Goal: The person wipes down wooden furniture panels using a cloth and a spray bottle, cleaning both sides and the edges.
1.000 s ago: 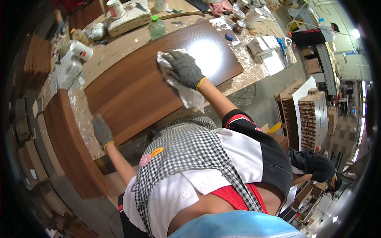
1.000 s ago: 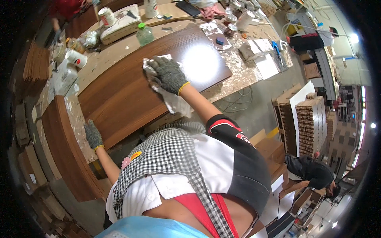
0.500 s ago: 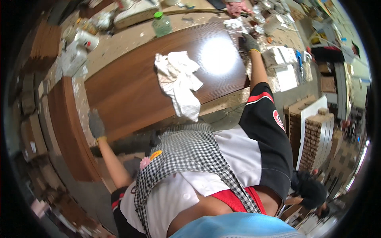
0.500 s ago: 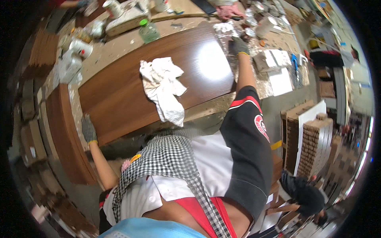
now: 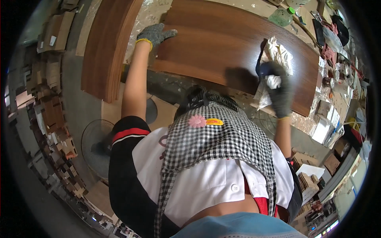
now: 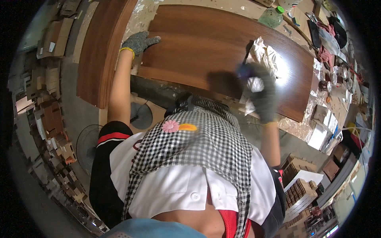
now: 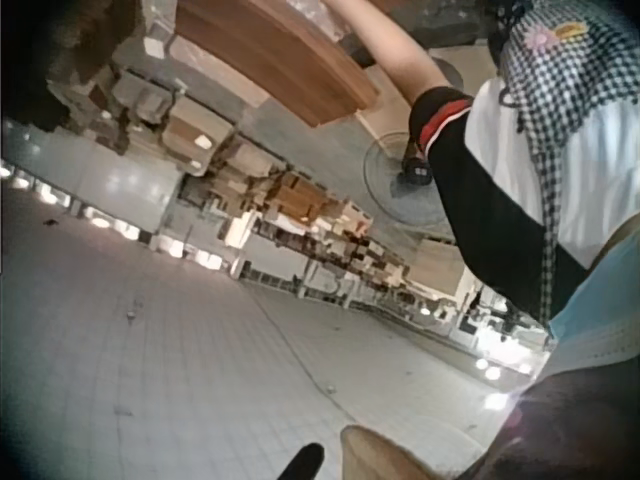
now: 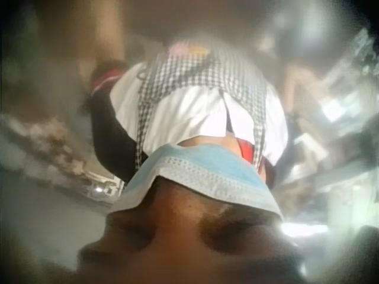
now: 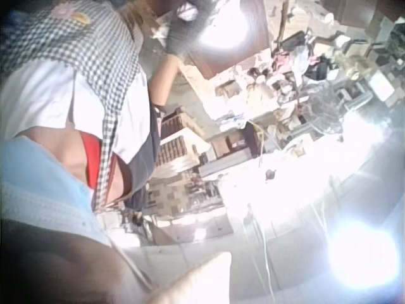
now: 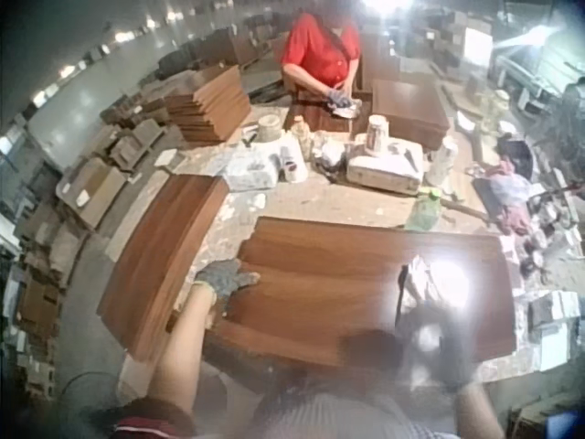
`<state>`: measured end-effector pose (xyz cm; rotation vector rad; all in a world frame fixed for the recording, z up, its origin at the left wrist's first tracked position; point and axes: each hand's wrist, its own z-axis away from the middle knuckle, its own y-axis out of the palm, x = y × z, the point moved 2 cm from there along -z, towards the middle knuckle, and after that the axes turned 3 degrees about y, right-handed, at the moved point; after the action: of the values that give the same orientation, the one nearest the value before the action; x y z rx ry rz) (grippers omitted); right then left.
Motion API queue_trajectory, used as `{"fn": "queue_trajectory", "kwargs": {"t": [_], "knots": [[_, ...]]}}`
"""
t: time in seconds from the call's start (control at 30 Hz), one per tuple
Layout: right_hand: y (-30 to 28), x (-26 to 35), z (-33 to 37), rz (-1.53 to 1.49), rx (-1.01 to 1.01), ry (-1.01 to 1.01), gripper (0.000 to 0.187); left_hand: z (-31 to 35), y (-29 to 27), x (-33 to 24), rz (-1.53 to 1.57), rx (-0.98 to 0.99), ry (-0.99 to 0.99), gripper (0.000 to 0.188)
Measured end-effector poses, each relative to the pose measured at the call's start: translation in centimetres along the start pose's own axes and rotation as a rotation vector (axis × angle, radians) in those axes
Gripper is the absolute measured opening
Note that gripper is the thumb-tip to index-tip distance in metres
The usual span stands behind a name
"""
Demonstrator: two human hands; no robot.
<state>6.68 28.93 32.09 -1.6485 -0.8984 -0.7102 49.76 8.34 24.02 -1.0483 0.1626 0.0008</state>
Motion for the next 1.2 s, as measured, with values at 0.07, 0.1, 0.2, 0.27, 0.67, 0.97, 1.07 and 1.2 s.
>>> {"fn": "queue_trajectory", "kwargs": {"t": [0.07,0.1,0.2,0.27,0.67,0.97,1.07,1.2], "knots": [[6.3,4.2,0.9,0.329,0.342,-0.145,0.051,-0.9,0.2,0.4,-0.039,0.044,0.023,0.118],[7.5,3.1,2.2,0.640,0.491,-0.230,0.048,-1.6,1.6,-1.2,-0.038,0.067,0.034,0.119],[11.3,3.5,3.4,0.511,0.583,-0.130,0.044,-1.9,0.5,-1.1,-0.040,0.090,0.087,0.121],[12.7,4.3,3.7,0.547,0.537,-0.091,0.043,-2.1,0.1,-0.6,-0.080,0.087,0.117,0.122],[25.1,8.8,0.6,0.662,0.619,-0.237,0.051,-1.9,-1.7,-0.9,-0.076,0.201,0.173,0.099],[33.8,12.7,1.0,0.529,0.827,-0.292,0.048,-2.9,-1.0,0.7,-0.029,0.087,0.258,0.101],[31.3,13.8,0.5,0.594,0.653,-0.381,0.051,-3.4,-1.0,0.6,-0.019,0.092,0.266,0.100],[31.2,14.0,-0.8,0.545,0.543,-0.295,0.052,-3.7,-0.9,0.7,-0.075,0.146,0.281,0.111]]}}
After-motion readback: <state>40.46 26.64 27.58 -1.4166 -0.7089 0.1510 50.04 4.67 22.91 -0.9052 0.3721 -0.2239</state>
